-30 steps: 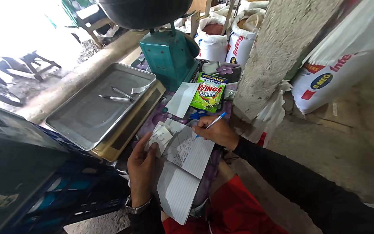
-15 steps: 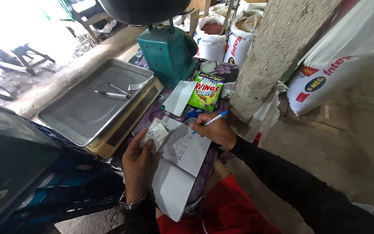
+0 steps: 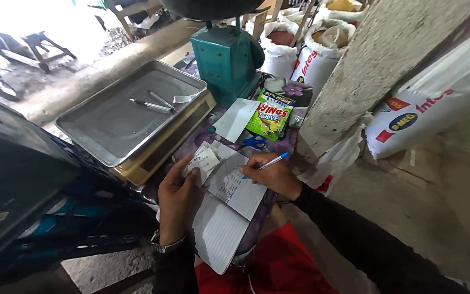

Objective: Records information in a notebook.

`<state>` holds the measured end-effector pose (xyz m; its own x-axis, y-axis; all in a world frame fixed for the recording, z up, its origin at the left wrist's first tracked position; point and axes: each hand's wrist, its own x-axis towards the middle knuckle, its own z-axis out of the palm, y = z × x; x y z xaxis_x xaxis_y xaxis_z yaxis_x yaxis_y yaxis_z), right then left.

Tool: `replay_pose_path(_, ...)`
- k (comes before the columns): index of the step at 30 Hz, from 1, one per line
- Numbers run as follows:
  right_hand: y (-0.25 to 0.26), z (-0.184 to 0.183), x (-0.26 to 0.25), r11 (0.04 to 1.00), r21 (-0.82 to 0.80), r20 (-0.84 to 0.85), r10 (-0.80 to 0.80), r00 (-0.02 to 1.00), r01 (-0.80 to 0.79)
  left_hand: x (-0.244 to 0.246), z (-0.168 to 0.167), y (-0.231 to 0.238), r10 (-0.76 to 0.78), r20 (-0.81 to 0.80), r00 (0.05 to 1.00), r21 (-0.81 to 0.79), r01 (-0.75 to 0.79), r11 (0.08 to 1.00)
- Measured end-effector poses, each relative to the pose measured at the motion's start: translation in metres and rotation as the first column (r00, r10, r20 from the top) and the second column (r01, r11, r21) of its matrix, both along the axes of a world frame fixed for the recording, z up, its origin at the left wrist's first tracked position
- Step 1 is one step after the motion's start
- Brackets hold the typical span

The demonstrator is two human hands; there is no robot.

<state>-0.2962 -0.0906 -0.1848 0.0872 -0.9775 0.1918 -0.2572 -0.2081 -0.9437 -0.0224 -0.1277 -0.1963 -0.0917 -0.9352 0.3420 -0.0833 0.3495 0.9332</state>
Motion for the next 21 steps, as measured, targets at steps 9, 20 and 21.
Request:
replay_pose_path(9, 0.0015, -0.0035, 0.0011, 1.000, -0.016, -0.025, -0.008, 1.000, 0.008, -0.0001, 0.0037, 0.0034, 0.017, 0.007, 1.000, 0.060, -0.017, 0.998)
replay_pose_path(20, 0.0011, -0.0028, -0.0017, 0.999, -0.046, -0.047, -0.014, 0.999, 0.012, -0.0011, 0.0085, 0.0062, 0.025, 0.038, 0.999, 0.085, -0.028, 0.996)
replay_pose_path(21, 0.0013, -0.0021, -0.0017, 0.999, -0.046, -0.045, -0.013, 0.999, 0.011, -0.0014, 0.0086, 0.0064, 0.025, 0.040, 0.999, 0.086, -0.028, 0.996)
